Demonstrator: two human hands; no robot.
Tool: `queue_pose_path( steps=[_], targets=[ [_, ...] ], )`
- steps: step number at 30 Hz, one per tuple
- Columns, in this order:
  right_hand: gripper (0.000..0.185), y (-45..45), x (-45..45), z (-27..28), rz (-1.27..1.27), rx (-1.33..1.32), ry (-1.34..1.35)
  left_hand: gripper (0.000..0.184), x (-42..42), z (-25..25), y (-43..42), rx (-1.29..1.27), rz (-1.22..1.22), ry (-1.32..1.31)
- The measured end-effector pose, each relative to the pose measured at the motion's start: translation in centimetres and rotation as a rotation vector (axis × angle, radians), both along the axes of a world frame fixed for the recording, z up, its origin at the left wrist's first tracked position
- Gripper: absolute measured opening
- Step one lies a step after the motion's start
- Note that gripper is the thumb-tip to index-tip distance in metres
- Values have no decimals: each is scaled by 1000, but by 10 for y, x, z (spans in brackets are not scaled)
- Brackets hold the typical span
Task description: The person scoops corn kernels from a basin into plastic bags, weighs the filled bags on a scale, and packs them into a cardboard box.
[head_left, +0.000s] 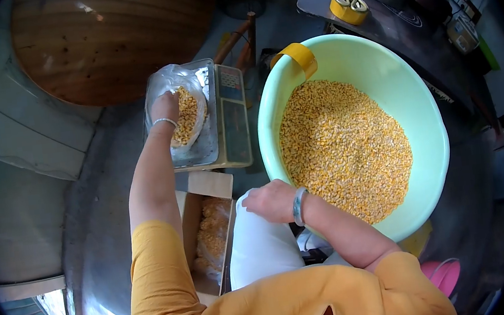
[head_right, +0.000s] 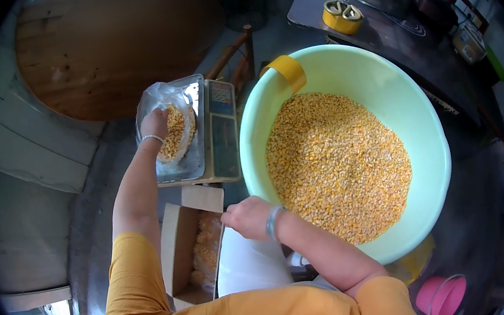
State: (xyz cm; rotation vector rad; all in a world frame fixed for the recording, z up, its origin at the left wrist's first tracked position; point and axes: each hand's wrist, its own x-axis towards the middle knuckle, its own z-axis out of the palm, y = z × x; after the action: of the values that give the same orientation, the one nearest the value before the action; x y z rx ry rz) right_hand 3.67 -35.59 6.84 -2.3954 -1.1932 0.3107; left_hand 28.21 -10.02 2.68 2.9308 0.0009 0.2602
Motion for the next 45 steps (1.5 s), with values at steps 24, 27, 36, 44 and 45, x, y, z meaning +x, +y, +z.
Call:
queue_pose_path(
  steps=[24,27,36,44,45],
  targets=[
    [20,5,2,-14,-26,40,10,21,-130,20,-267,-29,-971,310],
    [26,7,-1,9,-22,-115,66,20,-127,-10,-260,109,-1049,354],
    [27,9,-2,4,-46,-46,131,28,-134,18,-257,1,-958,314],
    [21,10,-2,11,-97,-26,232,31,-134,18,-256,23,-961,357],
    [20,10,-2,13,-83,-35,202,31,-134,18,-256,21,-961,357]
  ],
)
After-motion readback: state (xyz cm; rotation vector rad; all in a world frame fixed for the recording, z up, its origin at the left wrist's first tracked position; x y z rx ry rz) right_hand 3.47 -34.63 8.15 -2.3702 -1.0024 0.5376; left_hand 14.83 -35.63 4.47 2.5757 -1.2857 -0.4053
